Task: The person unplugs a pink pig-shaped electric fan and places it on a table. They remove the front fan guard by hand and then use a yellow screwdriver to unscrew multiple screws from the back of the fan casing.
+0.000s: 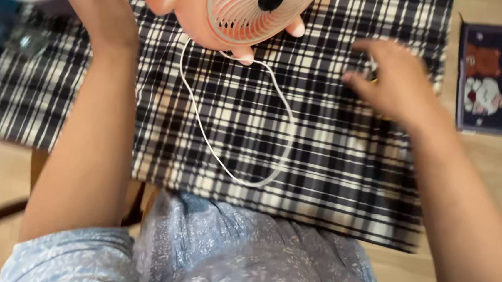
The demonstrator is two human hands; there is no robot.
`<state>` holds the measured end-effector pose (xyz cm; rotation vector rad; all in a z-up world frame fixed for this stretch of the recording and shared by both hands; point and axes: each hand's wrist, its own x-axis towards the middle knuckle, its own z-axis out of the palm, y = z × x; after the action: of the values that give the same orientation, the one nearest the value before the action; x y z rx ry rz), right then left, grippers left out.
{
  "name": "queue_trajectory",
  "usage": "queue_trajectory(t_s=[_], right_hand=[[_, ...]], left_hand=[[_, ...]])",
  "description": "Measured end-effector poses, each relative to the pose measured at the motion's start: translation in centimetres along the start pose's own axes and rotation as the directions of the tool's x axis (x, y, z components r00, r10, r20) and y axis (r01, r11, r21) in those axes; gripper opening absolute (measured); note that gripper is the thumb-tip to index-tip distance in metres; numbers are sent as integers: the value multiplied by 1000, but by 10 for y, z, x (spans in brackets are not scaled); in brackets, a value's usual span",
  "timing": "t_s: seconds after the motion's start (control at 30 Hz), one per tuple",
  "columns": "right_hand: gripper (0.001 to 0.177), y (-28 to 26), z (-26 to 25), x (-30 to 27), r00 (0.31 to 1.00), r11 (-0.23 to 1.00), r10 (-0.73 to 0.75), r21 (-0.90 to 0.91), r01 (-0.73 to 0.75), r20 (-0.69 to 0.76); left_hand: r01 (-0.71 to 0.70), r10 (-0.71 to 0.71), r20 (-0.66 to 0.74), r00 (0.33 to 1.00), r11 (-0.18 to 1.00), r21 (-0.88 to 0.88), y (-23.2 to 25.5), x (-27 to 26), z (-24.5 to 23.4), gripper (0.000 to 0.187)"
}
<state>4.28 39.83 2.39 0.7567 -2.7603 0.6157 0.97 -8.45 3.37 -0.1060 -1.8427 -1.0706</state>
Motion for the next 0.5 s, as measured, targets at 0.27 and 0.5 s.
queue_trajectory(t_s=[0.27,0.5], right_hand=[[66,2,39,-67,809,775,537,-241,-585,-236],[49,-22,93,-88,819,815,284,-325,-480,-498]], left_hand=[[-43,196,297,935,891,-452,-30,-50,70,71],[47,220,322,921,757,-652,-9,-54,86,47]])
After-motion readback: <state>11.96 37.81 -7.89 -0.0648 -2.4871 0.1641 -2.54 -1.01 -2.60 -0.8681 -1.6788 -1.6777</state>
